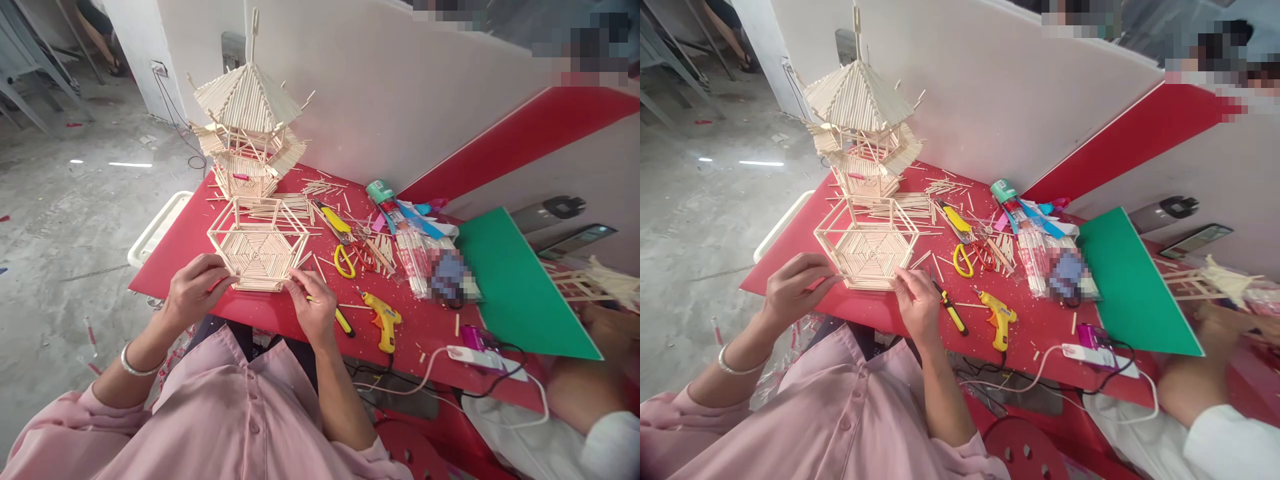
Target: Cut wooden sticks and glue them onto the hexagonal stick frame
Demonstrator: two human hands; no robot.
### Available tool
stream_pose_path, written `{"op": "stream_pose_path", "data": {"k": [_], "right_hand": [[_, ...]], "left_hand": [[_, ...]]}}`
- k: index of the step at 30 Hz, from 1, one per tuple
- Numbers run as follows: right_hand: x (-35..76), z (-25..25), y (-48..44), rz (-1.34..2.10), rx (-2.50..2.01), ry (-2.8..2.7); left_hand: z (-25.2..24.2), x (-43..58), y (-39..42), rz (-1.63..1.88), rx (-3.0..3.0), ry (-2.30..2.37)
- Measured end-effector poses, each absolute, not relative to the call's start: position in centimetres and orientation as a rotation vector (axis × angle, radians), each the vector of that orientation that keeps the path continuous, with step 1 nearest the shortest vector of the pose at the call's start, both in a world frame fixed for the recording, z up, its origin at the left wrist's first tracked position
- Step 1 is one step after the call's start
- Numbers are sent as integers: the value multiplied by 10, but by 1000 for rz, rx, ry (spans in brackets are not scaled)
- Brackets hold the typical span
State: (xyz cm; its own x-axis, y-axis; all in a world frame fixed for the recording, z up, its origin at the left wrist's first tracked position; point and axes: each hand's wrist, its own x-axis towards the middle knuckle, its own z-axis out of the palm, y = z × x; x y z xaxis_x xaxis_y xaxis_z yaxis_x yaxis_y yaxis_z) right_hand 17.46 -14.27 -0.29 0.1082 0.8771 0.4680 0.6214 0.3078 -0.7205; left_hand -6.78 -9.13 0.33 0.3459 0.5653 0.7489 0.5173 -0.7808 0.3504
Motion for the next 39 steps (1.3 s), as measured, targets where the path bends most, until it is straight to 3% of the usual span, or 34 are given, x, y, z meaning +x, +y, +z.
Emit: {"op": "stream_pose_path", "data": {"k": [39], "right_hand": [[176,-4,-140,221,-1321,-1644]], "left_hand": [[12,-70,-93,1353,2574,992]]}}
